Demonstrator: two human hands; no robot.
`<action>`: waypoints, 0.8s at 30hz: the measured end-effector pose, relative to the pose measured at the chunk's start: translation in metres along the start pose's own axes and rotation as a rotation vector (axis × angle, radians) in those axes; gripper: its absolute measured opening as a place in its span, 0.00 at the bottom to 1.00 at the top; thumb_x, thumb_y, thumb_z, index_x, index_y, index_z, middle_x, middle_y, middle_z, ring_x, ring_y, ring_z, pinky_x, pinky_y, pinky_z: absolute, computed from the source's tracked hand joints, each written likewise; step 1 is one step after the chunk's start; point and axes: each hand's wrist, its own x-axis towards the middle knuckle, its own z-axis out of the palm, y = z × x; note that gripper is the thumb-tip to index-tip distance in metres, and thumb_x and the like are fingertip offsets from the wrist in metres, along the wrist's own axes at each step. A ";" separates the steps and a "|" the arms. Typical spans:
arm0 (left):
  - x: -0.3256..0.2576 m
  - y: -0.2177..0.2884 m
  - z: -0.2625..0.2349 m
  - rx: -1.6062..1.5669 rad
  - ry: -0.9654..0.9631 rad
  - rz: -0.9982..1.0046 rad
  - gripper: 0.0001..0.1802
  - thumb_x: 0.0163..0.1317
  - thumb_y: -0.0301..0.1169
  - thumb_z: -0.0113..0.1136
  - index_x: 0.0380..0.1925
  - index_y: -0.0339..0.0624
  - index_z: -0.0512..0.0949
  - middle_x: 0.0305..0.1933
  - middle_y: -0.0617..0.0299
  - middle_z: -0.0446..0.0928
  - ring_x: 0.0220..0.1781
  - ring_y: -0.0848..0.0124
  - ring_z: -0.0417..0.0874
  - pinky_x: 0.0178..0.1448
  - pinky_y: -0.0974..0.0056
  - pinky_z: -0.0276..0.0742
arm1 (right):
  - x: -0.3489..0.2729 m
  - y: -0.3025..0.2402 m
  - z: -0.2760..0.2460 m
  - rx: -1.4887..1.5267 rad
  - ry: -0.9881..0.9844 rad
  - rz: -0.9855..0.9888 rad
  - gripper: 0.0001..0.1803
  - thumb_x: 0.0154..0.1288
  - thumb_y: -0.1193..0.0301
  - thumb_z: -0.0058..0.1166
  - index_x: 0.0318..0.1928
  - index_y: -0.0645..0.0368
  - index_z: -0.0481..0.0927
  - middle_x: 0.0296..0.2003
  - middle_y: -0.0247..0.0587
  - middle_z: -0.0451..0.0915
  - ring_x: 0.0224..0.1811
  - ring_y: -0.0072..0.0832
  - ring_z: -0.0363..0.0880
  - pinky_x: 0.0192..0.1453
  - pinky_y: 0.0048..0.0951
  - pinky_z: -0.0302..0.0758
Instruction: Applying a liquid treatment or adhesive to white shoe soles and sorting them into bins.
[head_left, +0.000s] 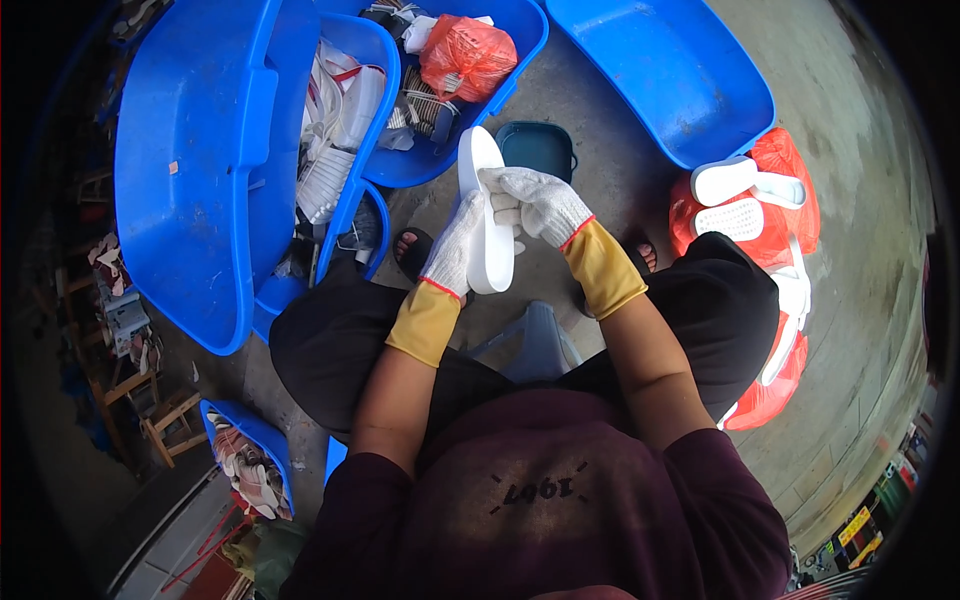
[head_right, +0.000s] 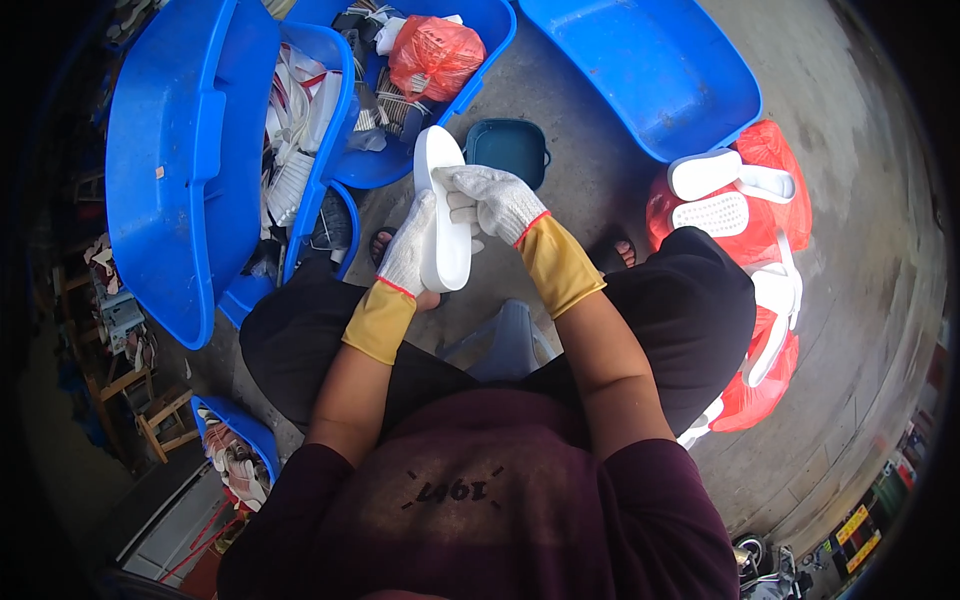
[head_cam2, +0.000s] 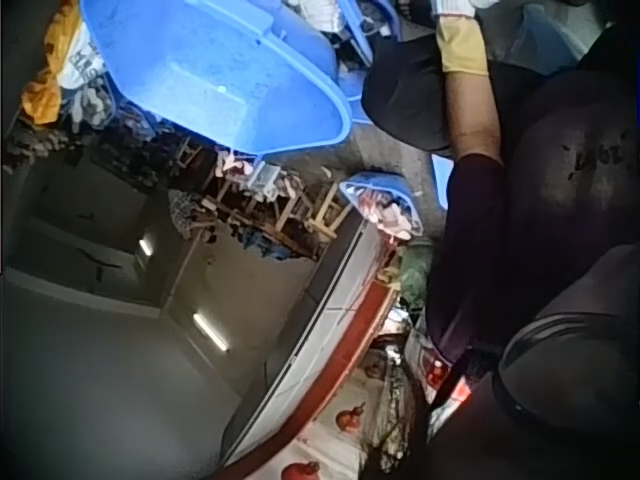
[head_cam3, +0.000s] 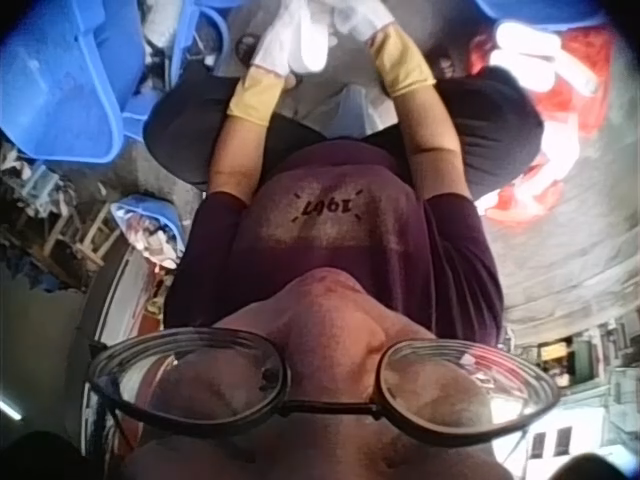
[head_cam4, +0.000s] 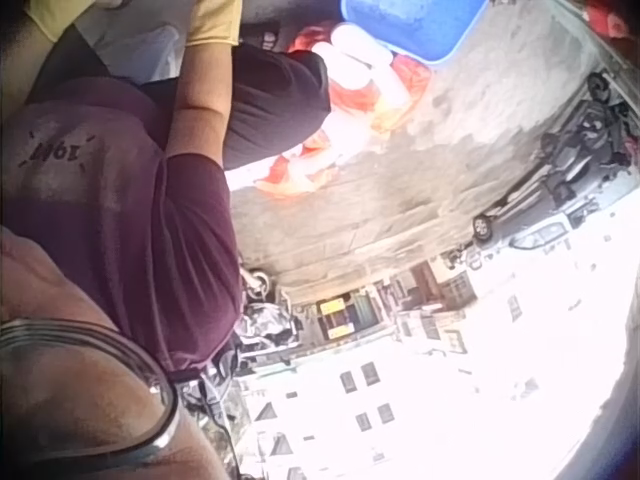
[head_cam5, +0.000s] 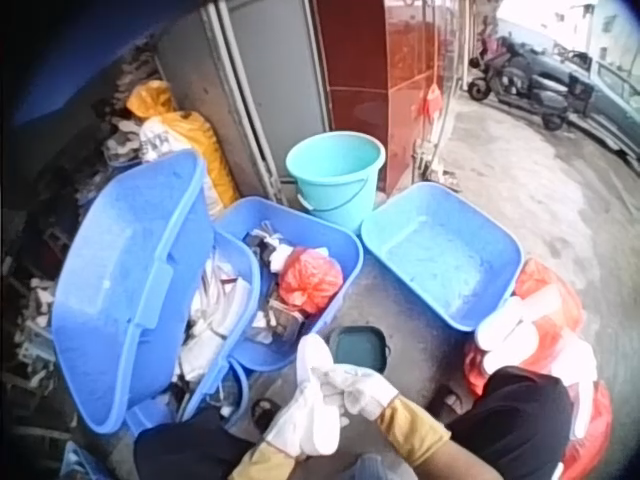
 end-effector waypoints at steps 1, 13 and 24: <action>0.001 -0.008 -0.015 -0.001 0.005 -0.003 0.37 0.79 0.58 0.49 0.76 0.45 0.63 0.67 0.47 0.77 0.62 0.50 0.84 0.62 0.39 0.84 | 0.010 0.019 -0.007 0.209 -0.040 -0.178 0.16 0.68 0.64 0.71 0.51 0.60 0.88 0.40 0.40 0.89 0.37 0.30 0.86 0.44 0.35 0.85; -0.007 0.002 -0.011 -0.271 0.158 -0.188 0.42 0.75 0.59 0.57 0.76 0.41 0.62 0.64 0.36 0.76 0.62 0.38 0.82 0.69 0.34 0.78 | 0.142 -0.003 -0.115 -1.888 0.520 -0.171 0.18 0.73 0.71 0.53 0.60 0.56 0.84 0.56 0.52 0.86 0.58 0.46 0.87 0.60 0.44 0.84; -0.001 0.009 -0.022 -0.152 0.038 -0.336 0.43 0.77 0.60 0.51 0.79 0.43 0.59 0.73 0.37 0.70 0.75 0.34 0.71 0.74 0.38 0.74 | 0.168 0.027 -0.162 -1.929 0.440 -0.298 0.16 0.70 0.74 0.56 0.55 0.50 0.87 0.55 0.43 0.85 0.56 0.46 0.86 0.60 0.44 0.83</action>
